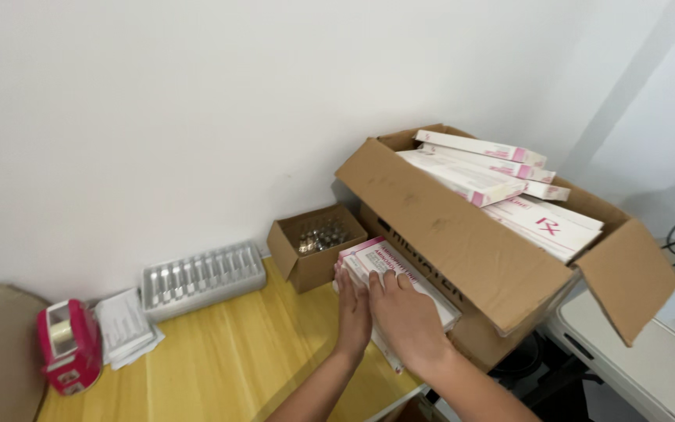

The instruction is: The person packs small glass vials into a clear plastic tray, places the tray and a folded paper insert into a white cardboard box, and seals the box with tape. The person repeats this process for multiple boxes, retrieving vials from a larger container and organizing them into trays before packaging.

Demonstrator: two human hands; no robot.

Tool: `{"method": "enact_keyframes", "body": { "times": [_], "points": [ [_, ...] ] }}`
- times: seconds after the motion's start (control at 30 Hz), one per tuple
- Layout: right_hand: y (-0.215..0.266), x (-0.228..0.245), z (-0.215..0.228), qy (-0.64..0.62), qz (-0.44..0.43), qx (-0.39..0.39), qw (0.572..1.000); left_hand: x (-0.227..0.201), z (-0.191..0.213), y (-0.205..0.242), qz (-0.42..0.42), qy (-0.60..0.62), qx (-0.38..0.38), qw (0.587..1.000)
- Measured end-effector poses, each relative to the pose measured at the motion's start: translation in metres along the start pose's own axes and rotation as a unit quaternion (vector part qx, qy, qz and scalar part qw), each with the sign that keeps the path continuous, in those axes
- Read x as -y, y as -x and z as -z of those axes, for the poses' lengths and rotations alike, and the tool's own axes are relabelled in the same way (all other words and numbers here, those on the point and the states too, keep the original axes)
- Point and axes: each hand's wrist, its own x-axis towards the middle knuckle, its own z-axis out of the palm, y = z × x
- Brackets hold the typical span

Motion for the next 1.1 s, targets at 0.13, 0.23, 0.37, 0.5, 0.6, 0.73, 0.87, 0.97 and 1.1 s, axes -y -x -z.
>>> {"method": "enact_keyframes", "body": {
  "times": [0.13, 0.23, 0.37, 0.5, 0.6, 0.73, 0.87, 0.97, 1.1],
  "points": [
    [0.034, -0.055, 0.075, -0.004, -0.041, -0.089, 0.995, -0.068, 0.001, -0.007, 0.098, -0.001, 0.023, 0.995],
    [0.015, -0.127, 0.106, 0.041, -0.146, -0.083, 0.985, -0.109, 0.0, 0.001, 0.072, 0.012, 0.059, 0.996],
    [-0.037, -0.179, 0.092, 0.071, -0.085, -0.091, 0.99, -0.134, -0.014, 0.011, 0.011, 0.031, 0.081, 0.996],
    [-0.05, -0.193, 0.079, 0.144, -0.035, -0.12, 0.982, -0.137, -0.021, 0.019, 0.035, 0.026, 0.092, 0.995],
    [-0.04, -0.195, 0.104, 0.138, -0.055, -0.238, 0.96, -0.136, -0.002, 0.023, 0.017, 0.005, 0.1, 0.995],
    [0.0, -0.176, 0.146, 0.037, -0.071, -0.451, 0.889, -0.136, 0.037, 0.017, -0.018, -0.039, 0.063, 0.997],
    [0.011, -0.133, 0.138, -0.323, -0.097, -0.469, 0.816, -0.135, 0.076, 0.006, -0.006, 0.072, 0.038, 0.997],
    [-0.001, -0.094, 0.091, -0.49, -0.098, -0.36, 0.788, -0.132, 0.127, -0.005, -0.044, 0.195, -0.006, 0.98],
    [-0.055, -0.019, -0.001, -0.676, 0.039, -0.228, 0.699, -0.128, 0.212, -0.002, -0.111, 0.301, -0.149, 0.935]
  ]
}}
